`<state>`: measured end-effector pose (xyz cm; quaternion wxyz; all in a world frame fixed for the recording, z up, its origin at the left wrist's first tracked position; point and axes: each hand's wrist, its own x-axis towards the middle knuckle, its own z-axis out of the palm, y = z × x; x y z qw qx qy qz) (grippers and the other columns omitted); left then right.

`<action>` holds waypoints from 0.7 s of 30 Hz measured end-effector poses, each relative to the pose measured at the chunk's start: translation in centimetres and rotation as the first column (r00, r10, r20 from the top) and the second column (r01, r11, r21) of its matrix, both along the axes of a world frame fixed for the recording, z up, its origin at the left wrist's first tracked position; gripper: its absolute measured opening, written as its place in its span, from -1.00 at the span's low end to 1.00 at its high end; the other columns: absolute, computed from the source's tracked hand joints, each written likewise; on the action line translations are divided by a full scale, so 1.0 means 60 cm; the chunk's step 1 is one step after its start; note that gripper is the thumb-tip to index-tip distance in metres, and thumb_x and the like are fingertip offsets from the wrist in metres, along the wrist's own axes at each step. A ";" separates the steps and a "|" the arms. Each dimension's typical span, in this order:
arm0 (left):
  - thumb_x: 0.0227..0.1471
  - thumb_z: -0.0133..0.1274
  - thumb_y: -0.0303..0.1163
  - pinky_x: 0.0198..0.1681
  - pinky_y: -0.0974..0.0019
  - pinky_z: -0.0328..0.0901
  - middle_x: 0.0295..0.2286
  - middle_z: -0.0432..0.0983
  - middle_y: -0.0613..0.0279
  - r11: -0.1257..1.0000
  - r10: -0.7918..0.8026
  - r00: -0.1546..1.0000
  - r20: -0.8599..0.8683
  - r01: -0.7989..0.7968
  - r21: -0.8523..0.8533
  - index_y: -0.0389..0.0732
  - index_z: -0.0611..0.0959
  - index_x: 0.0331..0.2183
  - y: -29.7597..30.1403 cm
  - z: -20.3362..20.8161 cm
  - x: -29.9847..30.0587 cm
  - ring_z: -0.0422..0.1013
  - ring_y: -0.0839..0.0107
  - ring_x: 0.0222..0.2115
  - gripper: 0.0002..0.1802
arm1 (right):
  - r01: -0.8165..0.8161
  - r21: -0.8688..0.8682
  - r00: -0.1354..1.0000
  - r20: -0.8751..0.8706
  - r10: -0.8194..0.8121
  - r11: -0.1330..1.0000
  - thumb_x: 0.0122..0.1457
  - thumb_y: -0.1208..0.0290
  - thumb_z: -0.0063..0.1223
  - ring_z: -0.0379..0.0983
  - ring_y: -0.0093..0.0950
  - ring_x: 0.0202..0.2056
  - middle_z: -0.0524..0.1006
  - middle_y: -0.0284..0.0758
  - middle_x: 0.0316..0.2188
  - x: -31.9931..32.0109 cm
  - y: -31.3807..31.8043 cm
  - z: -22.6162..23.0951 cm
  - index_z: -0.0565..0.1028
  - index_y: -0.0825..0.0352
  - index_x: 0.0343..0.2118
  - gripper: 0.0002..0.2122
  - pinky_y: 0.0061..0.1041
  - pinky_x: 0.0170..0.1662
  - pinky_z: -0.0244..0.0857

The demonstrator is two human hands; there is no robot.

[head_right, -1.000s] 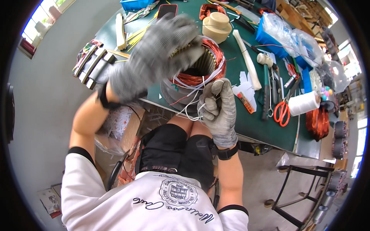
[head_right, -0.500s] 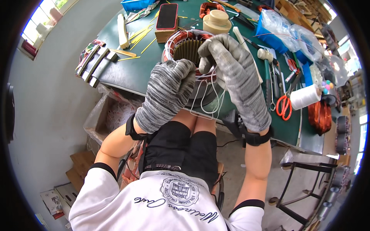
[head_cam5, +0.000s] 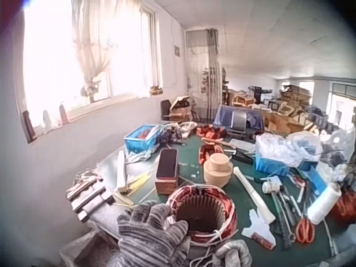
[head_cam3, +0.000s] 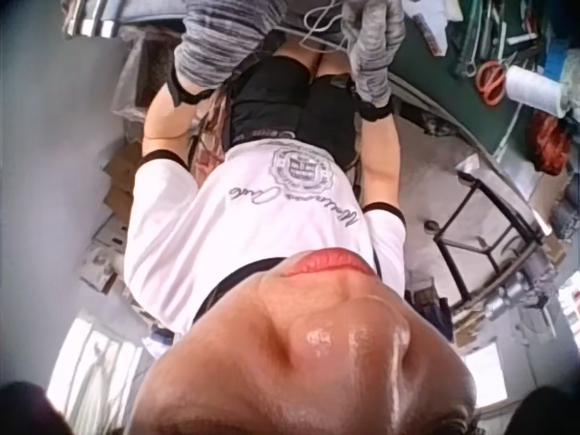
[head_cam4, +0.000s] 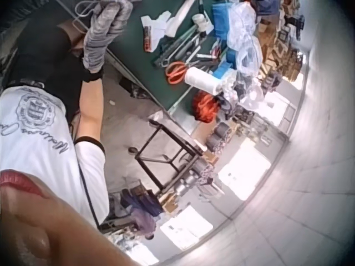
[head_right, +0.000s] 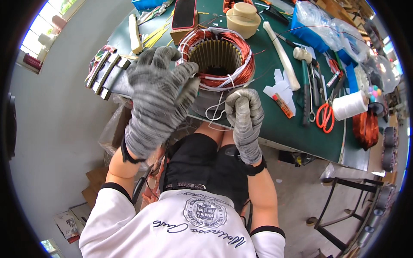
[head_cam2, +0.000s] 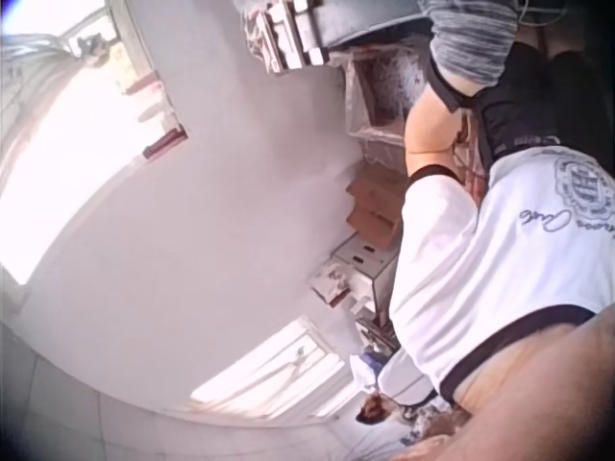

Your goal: The person is tying and securing copper windings on a motor stator using thread.

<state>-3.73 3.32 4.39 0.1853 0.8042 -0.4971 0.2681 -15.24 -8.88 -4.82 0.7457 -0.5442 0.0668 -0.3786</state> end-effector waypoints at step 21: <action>-0.39 0.01 -0.25 -0.27 0.07 0.16 -0.60 0.29 0.22 0.942 -0.268 0.959 0.092 0.281 -0.183 -0.16 0.49 -0.49 -0.068 -0.091 0.002 0.29 0.20 -0.51 -0.72 | 0.174 -0.197 0.976 -0.094 -0.195 0.965 0.17 0.27 -0.15 0.28 -0.66 -0.57 0.40 -0.42 -0.62 -0.018 0.029 -0.015 0.40 0.35 -0.48 -0.76 -0.64 -0.51 0.17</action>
